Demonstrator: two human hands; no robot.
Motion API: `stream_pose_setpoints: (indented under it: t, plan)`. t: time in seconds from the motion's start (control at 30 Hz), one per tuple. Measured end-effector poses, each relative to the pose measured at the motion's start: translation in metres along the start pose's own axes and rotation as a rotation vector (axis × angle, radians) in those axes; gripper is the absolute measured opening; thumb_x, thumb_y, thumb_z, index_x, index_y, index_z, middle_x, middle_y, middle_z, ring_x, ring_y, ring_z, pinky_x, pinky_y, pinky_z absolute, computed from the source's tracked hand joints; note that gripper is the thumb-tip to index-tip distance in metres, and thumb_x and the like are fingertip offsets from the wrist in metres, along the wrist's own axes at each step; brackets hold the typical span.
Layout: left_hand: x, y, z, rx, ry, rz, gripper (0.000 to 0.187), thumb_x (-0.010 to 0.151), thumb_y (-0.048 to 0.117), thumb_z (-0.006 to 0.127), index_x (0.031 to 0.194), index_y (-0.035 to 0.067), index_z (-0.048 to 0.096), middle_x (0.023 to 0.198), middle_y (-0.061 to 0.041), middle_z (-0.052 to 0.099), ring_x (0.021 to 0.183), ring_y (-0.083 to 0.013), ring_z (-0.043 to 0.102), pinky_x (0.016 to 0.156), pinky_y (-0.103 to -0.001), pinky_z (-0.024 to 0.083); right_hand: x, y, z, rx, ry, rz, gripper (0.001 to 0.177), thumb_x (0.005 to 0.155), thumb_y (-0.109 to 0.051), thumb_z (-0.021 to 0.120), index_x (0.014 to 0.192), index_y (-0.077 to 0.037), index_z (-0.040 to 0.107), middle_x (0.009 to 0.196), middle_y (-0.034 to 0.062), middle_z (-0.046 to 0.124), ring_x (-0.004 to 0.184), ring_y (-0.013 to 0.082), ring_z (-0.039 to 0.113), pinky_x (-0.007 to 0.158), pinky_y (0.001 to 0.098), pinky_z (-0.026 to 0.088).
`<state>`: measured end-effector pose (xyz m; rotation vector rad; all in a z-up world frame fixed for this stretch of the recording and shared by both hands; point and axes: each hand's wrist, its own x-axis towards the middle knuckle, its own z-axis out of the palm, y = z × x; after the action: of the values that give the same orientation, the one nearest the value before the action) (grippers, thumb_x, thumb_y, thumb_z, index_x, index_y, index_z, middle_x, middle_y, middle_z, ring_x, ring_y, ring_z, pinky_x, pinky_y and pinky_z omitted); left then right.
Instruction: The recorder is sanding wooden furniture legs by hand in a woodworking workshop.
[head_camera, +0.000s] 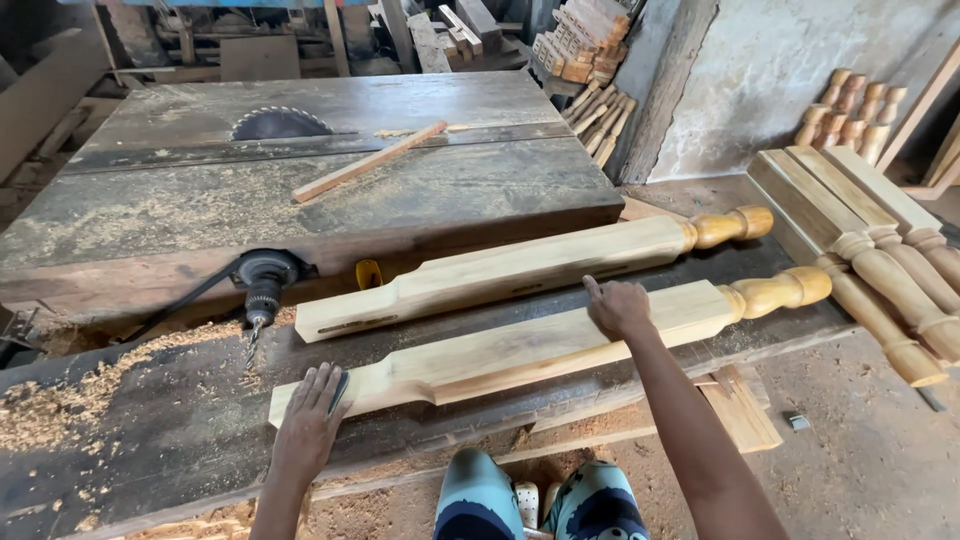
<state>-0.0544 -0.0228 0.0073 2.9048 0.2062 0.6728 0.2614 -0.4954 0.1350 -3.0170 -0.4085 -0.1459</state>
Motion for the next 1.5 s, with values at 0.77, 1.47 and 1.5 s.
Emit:
stream_pose_setpoints:
  t: [0.77,1.47,1.5]
  plan:
    - [0.000,0.075,0.035,0.207,0.242,-0.101,0.052,0.107,0.036,0.030,0.138,0.011,0.064,0.142,-0.009,0.064,0.144,-0.0264,0.048,0.128,-0.052,0.021,-0.011,0.003,-0.007,0.240,0.069,0.053,0.049,0.099,-0.053,0.056,0.102,-0.010,0.080,0.092,0.0232,0.076,0.089,0.0430,0.070,0.093,0.0516,0.052]
    - [0.008,0.121,0.037,0.020,0.489,-0.290,0.038,0.109,0.030,0.043,0.128,0.007,0.066,0.133,-0.013,0.071,0.138,-0.0346,0.058,0.125,-0.054,0.035,-0.022,-0.003,-0.017,0.269,0.059,0.109,0.041,0.100,-0.048,0.060,0.101,-0.012,0.080,0.085,0.0169,0.077,0.094,0.0371,0.069,0.090,0.0510,0.054]
    - [0.005,0.113,0.032,0.093,0.429,-0.203,0.038,0.107,0.029,0.043,0.128,0.008,0.066,0.132,-0.014,0.072,0.136,-0.0341,0.059,0.124,-0.054,0.036,-0.022,-0.003,-0.015,0.268,0.065,0.102,0.042,0.100,-0.048,0.060,0.102,-0.012,0.080,0.088,0.0174,0.077,0.096,0.0376,0.069,0.093,0.0504,0.054]
